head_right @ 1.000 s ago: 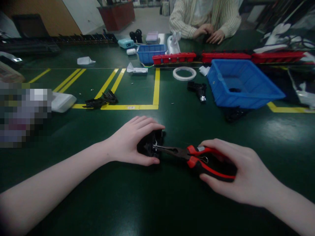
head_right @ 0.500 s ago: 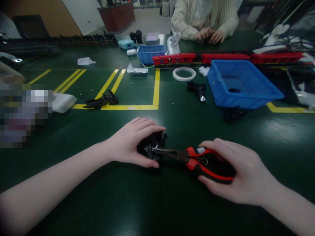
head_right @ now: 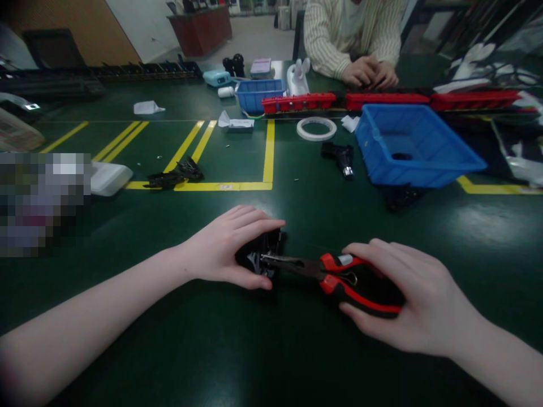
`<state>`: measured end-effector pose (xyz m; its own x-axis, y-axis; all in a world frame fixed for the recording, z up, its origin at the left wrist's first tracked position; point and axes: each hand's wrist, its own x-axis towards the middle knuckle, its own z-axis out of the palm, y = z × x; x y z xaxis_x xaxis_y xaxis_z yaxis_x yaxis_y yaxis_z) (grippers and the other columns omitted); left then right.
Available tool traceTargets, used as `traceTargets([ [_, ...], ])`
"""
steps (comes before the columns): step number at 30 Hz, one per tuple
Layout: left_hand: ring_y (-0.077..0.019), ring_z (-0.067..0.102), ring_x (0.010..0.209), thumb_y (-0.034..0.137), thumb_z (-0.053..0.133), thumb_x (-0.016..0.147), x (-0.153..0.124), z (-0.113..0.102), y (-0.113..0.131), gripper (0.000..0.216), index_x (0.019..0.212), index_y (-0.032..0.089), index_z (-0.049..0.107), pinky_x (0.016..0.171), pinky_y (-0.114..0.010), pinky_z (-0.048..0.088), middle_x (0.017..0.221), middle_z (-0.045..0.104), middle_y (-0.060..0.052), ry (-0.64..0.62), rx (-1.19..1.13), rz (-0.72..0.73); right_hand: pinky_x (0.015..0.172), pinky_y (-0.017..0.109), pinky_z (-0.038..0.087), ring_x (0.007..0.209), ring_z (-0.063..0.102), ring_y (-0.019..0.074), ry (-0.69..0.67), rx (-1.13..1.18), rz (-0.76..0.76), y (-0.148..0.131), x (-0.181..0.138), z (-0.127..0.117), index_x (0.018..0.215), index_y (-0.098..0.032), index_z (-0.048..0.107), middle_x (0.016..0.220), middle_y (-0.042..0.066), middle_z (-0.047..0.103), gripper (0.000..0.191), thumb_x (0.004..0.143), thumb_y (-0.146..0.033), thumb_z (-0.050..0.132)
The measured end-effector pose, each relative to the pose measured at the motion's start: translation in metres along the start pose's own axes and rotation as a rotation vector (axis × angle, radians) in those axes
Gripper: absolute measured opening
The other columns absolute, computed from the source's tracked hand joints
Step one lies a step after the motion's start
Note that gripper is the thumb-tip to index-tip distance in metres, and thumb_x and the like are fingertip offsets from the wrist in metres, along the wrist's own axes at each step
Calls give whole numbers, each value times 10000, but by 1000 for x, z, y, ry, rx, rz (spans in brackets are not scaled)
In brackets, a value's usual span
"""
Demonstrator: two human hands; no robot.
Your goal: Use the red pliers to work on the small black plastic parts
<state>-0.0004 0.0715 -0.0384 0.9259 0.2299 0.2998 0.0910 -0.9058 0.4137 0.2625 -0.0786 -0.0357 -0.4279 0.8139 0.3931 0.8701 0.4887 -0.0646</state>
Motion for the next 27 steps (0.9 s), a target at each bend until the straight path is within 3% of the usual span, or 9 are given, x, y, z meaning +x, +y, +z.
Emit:
traceTargets([
  [7, -243, 558, 969, 588, 651, 749, 0, -2, 0, 762, 1282, 70, 483, 838, -366, 466, 1093, 603, -137, -17, -70, 2, 614, 297, 551, 713, 665, 204, 4, -28, 0, 0, -2, 1, 1124, -140, 521, 897, 107, 669, 485, 754, -443, 599],
  [13, -251, 505, 1114, 504, 647, 790, -2, 0, 0, 735, 1363, 120, 393, 925, -385, 451, 1234, 547, -139, 11, -66, 8, 539, 267, 553, 673, 680, 190, -70, 120, 134, 1, -4, 3, 1152, -223, 505, 916, 52, 700, 482, 747, -461, 612],
  [21, -257, 545, 1032, 602, 590, 793, -1, -2, 0, 729, 1316, 110, 462, 870, -371, 450, 1156, 591, -134, -43, -53, -11, 650, 323, 525, 756, 656, 208, -10, 115, 182, -8, -2, 4, 1120, -220, 525, 929, 65, 668, 431, 785, -489, 561],
  [27, -247, 542, 1030, 623, 561, 806, 0, -2, 1, 719, 1309, 118, 467, 863, -354, 437, 1151, 588, -125, -60, -29, -30, 629, 302, 504, 725, 644, 179, -24, 158, 296, -11, -3, 5, 1103, -223, 525, 931, 52, 653, 429, 792, -517, 555],
])
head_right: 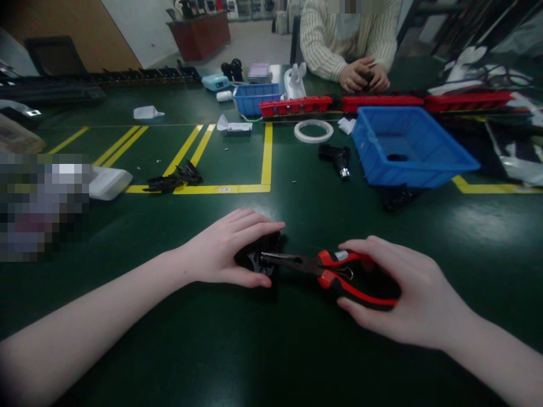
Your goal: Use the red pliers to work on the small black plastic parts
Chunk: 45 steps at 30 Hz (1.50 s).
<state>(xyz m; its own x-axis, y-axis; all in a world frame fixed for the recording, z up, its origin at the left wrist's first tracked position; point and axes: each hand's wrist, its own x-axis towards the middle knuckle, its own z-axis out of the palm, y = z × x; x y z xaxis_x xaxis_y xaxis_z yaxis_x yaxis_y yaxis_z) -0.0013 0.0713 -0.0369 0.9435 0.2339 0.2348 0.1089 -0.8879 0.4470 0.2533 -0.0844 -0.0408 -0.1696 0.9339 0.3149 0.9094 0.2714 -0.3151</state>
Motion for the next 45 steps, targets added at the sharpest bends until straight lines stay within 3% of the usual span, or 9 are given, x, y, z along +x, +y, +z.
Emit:
traceTargets([
  [8, -244, 509, 986, 733, 573, 712, 1, -2, 3, 808, 1266, 147, 513, 824, -357, 417, 1115, 556, -99, 1, 136, -115, 603, 360, 534, 723, 656, 221, -18, 31, 57, 5, -1, 0, 1159, -284, 534, 953, 43, 664, 471, 756, -521, 593],
  [14, -259, 481, 1057, 738, 577, 701, 3, -2, 4, 737, 1157, 159, 550, 878, -380, 409, 1185, 521, -102, -19, 126, -186, 577, 342, 545, 765, 664, 226, 9, 10, 53, 8, 0, -1, 1176, -288, 533, 989, 50, 663, 495, 741, -512, 609],
  [20, -289, 465, 1103, 737, 591, 686, 3, -4, 5, 764, 1190, 167, 521, 919, -418, 403, 1229, 503, -115, -42, 96, -200, 552, 349, 548, 764, 672, 240, 2, -40, 27, 14, 0, -2, 1208, -302, 517, 1009, 43, 675, 539, 720, -499, 629],
  [28, -290, 394, 1215, 407, 629, 758, 1, -11, 6, 628, 1296, 146, 438, 1036, -426, 329, 1320, 443, -127, -139, -1, -63, 525, 318, 541, 723, 671, 219, 21, -75, -3, 11, -1, -7, 1205, -286, 514, 956, 39, 685, 527, 736, -504, 619],
  [33, -279, 433, 1134, 314, 602, 746, 2, -12, 6, 517, 1223, 157, 478, 975, -425, 390, 1258, 471, -119, -151, -26, -76, 579, 332, 529, 737, 650, 203, 63, -34, 58, 6, -2, -4, 1177, -293, 529, 984, 40, 660, 477, 763, -524, 584],
  [38, -226, 471, 1027, 419, 572, 858, 3, -8, 3, 364, 1123, 170, 551, 873, -362, 436, 1130, 510, -83, -111, -32, -115, 550, 334, 506, 695, 630, 195, 61, 14, 71, 4, -3, 0, 1189, -311, 539, 961, 33, 655, 502, 746, -540, 595],
  [45, -175, 508, 853, 552, 604, 813, 3, -4, 2, 453, 992, 136, 578, 669, -270, 433, 955, 545, -52, -62, -26, -78, 541, 337, 501, 709, 635, 209, 43, 15, 98, 7, -2, 0, 1182, -313, 539, 986, 38, 659, 516, 739, -573, 594],
])
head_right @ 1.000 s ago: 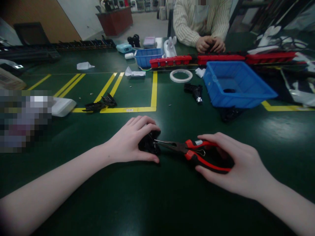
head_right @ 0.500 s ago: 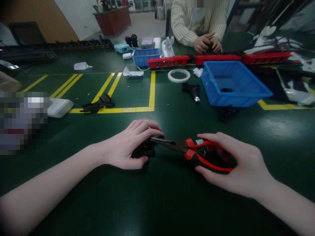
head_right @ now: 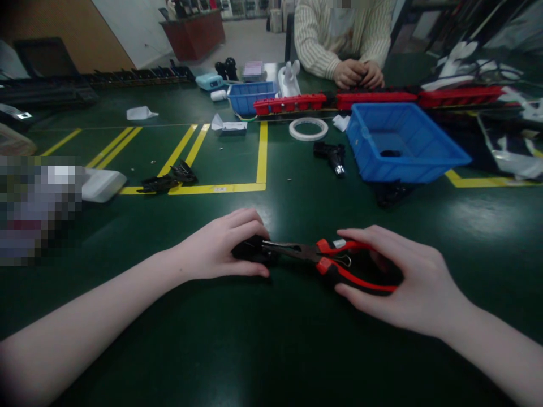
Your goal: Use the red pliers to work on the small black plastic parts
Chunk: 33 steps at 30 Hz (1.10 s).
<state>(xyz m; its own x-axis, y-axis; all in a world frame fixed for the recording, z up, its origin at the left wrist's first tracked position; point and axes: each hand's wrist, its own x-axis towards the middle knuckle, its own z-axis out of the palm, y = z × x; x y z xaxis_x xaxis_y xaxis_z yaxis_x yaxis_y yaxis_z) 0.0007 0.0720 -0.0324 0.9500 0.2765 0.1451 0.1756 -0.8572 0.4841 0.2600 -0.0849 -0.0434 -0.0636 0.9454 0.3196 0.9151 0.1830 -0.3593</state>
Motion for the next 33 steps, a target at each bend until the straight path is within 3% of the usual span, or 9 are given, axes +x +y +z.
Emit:
traceTargets([
  [3, -136, 509, 701, 621, 596, 781, 0, 1, 0, 503, 922, 138, 570, 547, -231, 372, 851, 550, -23, 3, 11, 1, 548, 338, 497, 681, 627, 197, -9, 2, -11, 0, 0, -1, 1195, -323, 533, 980, 30, 663, 516, 746, -572, 584],
  [7, -112, 511, 611, 657, 582, 765, -2, 3, -1, 527, 896, 148, 546, 508, -214, 334, 780, 558, 5, 22, 10, 3, 551, 313, 492, 680, 627, 178, -4, 2, -46, -2, 1, -2, 1191, -321, 534, 976, 21, 665, 507, 750, -568, 584],
  [20, -125, 554, 608, 615, 627, 753, -2, 2, 0, 504, 917, 147, 538, 527, -210, 348, 736, 582, 15, 7, 42, 5, 469, 277, 504, 627, 652, 176, -42, -60, -194, 6, 5, -7, 1186, -273, 530, 902, 22, 695, 524, 724, -492, 645],
  [28, -129, 561, 608, 615, 621, 758, -1, 0, 1, 511, 945, 147, 535, 529, -214, 353, 726, 595, 14, -39, 27, -38, 642, 363, 550, 725, 667, 229, 54, -175, -197, 1, -1, -3, 1209, -274, 519, 977, 49, 679, 526, 731, -466, 628],
  [33, -125, 563, 606, 591, 636, 764, -2, 2, 1, 484, 951, 158, 525, 523, -209, 357, 739, 603, 16, 0, 82, -40, 522, 305, 551, 688, 681, 202, -28, -72, -164, 5, 1, -4, 1193, -271, 540, 964, 38, 703, 527, 730, -501, 638],
])
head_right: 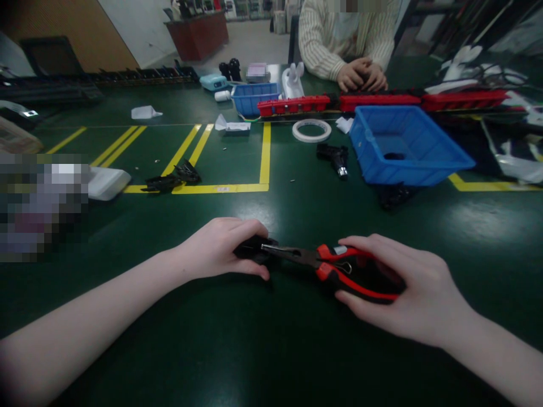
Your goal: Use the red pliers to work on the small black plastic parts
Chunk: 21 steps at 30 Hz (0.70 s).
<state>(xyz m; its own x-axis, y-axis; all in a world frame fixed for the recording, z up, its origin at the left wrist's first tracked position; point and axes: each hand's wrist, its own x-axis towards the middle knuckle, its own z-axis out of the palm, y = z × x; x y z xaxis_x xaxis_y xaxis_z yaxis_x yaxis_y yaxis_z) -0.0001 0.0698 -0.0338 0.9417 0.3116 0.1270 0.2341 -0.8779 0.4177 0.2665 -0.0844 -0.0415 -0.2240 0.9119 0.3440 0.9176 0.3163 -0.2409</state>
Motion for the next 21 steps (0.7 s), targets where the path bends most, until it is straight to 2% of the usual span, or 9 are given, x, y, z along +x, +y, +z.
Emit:
traceTargets([
  [6, -133, 576, 604, 586, 610, 790, 0, 3, 1, 450, 918, 161, 532, 544, -228, 366, 729, 615, 17, 68, 100, 19, 499, 289, 566, 672, 694, 202, 27, 80, 70, -1, 4, 2, 1137, -270, 570, 934, 28, 724, 503, 731, -564, 618],
  [9, -129, 559, 564, 607, 594, 791, 0, 2, 1, 470, 914, 157, 535, 524, -225, 354, 693, 603, 22, 69, 82, 42, 521, 302, 559, 676, 687, 205, 34, 0, 15, -2, 1, 2, 1175, -270, 546, 947, 36, 709, 521, 723, -515, 633],
  [14, -116, 540, 534, 625, 578, 789, 1, 1, 0, 494, 914, 150, 534, 513, -212, 343, 656, 581, 34, 48, 37, 66, 659, 375, 553, 700, 672, 228, 118, -175, -71, -3, -2, 0, 1182, -243, 525, 938, 73, 691, 498, 754, -491, 584],
  [21, -112, 530, 541, 611, 593, 789, 2, 1, 0, 474, 917, 158, 539, 524, -209, 336, 670, 590, 34, 38, 34, 59, 550, 324, 519, 677, 662, 204, 64, -100, -64, 3, -1, 2, 1197, -274, 503, 939, 40, 678, 514, 739, -486, 600],
])
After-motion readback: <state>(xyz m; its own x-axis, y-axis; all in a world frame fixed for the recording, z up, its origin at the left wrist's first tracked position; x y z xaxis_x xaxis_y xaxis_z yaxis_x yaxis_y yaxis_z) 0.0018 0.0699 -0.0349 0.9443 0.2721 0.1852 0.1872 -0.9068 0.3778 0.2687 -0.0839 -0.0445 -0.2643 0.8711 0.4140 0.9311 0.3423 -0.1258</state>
